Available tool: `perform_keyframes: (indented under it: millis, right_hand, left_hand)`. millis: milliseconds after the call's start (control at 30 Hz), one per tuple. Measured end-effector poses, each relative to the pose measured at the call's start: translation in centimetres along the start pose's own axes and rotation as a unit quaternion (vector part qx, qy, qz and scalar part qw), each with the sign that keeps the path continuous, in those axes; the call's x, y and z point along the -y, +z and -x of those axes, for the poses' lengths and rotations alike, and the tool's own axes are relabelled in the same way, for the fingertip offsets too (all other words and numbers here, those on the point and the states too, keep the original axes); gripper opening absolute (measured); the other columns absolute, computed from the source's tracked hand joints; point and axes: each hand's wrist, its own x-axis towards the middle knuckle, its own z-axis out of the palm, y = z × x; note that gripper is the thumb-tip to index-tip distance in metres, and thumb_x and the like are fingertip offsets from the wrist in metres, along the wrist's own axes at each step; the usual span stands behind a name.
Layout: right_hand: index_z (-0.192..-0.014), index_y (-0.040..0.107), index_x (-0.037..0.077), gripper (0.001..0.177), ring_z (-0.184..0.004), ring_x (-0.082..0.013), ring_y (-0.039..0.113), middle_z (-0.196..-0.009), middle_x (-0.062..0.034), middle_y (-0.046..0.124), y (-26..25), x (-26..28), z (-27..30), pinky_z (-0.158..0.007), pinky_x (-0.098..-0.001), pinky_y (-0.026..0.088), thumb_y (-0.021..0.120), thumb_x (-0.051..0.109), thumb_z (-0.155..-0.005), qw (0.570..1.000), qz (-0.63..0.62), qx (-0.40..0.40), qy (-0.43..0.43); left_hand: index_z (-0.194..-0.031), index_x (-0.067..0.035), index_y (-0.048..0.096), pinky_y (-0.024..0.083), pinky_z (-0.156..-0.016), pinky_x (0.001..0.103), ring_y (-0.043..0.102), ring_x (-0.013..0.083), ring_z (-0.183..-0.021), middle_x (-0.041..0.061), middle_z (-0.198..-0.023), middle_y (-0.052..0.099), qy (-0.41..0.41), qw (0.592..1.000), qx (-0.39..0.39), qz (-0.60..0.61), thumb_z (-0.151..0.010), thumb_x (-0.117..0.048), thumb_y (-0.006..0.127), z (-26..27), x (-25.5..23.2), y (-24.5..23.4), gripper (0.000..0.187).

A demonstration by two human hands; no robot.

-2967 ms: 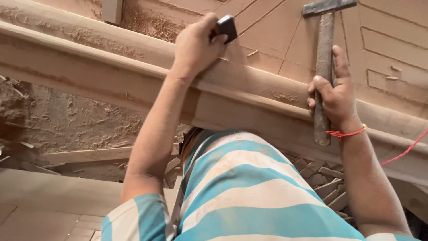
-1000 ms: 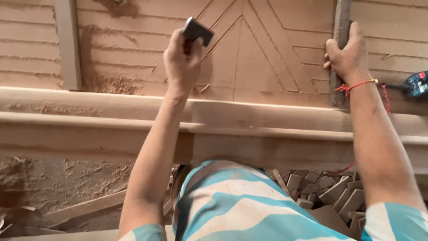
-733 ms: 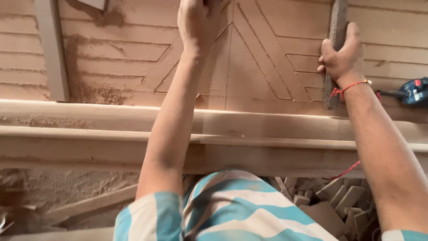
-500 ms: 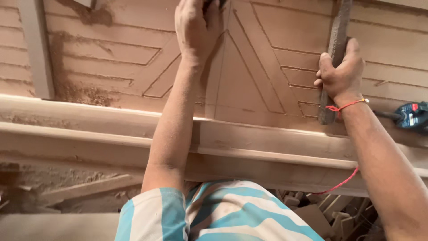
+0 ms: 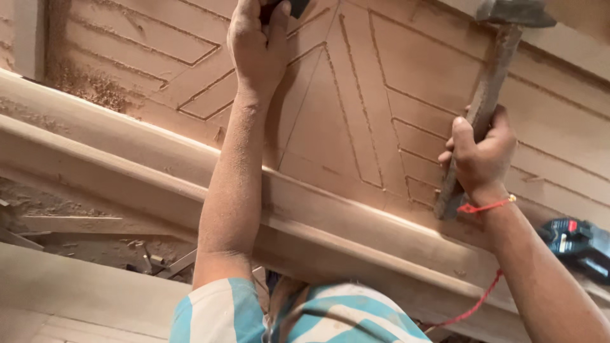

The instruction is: The person uses a chisel and a hammer to carve geometric patterns into a large piece of wood.

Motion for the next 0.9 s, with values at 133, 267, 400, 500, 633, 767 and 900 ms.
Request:
perform_keyframes:
  millis: [133,267,400,500,633,767,900]
  right_hand:
    - [-0.12,0.052,0.0,0.023,-0.058,-0.0139,0.061,-0.08,-0.0063,0.059,-0.1,0.5,0.2,-0.05,-0.0282,0.052,0.061,0.012,-0.102,0.999,-0.021,-0.014,0.035]
    - [-0.122,0.051,-0.005,0.024,-0.061,-0.0139,0.062,-0.083,-0.009,0.06,1.3,1.1,-0.2,-0.061,-0.0296,0.055,0.061,0.011,-0.108,0.998,-0.047,-0.007,-0.041]
    - [-0.136,0.046,-0.004,0.029,-0.072,-0.013,0.061,-0.092,-0.0073,0.055,5.0,2.4,-6.3,-0.061,-0.0298,0.058,0.058,0.005,-0.111,0.981,-0.14,0.028,-0.129]
    - [-0.131,0.045,-0.002,0.021,-0.074,-0.015,0.059,-0.094,-0.0078,0.052,8.4,4.1,-12.2,-0.063,-0.033,0.059,0.058,0.003,-0.116,0.963,-0.169,0.044,-0.206]
    - [-0.122,0.049,0.001,0.013,-0.073,-0.0175,0.06,-0.094,-0.009,0.054,11.3,6.2,-16.0,-0.064,-0.0329,0.058,0.06,0.007,-0.122,0.936,-0.231,0.105,-0.245]
    - [-0.124,0.05,0.001,0.017,-0.065,-0.0142,0.062,-0.088,-0.0065,0.058,12.8,7.4,-16.5,-0.061,-0.0283,0.058,0.06,0.012,-0.117,0.942,-0.17,0.116,-0.266]
    - [-0.126,0.049,0.0,0.016,-0.067,-0.0159,0.063,-0.09,-0.0083,0.059,12.6,7.2,-15.7,-0.062,-0.0288,0.058,0.059,0.009,-0.118,0.948,-0.162,0.122,-0.244]
  left_hand:
    - [-0.119,-0.006,0.062,0.058,-0.078,0.029,0.071,0.0174,-0.086,0.005,-0.097,0.073,-0.037,0.999,-0.015,0.036,-0.108,-0.008,0.068,-1.5,0.7,1.0,0.012]
    - [-0.129,-0.006,0.056,0.059,-0.082,0.034,0.073,0.0229,-0.092,0.009,-0.104,0.071,0.053,0.998,-0.022,0.002,-0.109,-0.01,0.064,-1.4,0.3,0.7,0.022]
    - [-0.123,-0.008,0.055,0.052,-0.085,0.04,0.07,0.0273,-0.09,0.006,-0.099,0.072,0.035,0.99,0.036,-0.131,-0.11,-0.016,0.067,-1.5,0.6,0.7,0.019]
    - [-0.123,-0.008,0.055,0.05,-0.087,0.04,0.07,0.0264,-0.09,0.005,-0.099,0.072,0.046,0.986,0.048,-0.151,-0.11,-0.016,0.067,-1.7,0.2,0.7,0.019]
    - [-0.125,-0.008,0.059,0.048,-0.088,0.039,0.068,0.0265,-0.096,0.006,-0.105,0.072,0.053,0.981,0.067,-0.174,-0.107,-0.014,0.071,-1.6,-0.8,0.4,0.022]
    - [-0.12,-0.009,0.064,0.047,-0.087,0.039,0.066,0.0255,-0.095,0.006,-0.105,0.072,0.047,0.975,0.082,-0.202,-0.1,-0.013,0.075,-2.6,-1.7,0.4,0.023]
    - [-0.116,-0.011,0.066,0.045,-0.085,0.038,0.065,0.0215,-0.096,0.0,-0.104,0.071,0.066,0.965,0.112,-0.23,-0.097,-0.013,0.079,-1.9,-2.1,0.4,0.022]
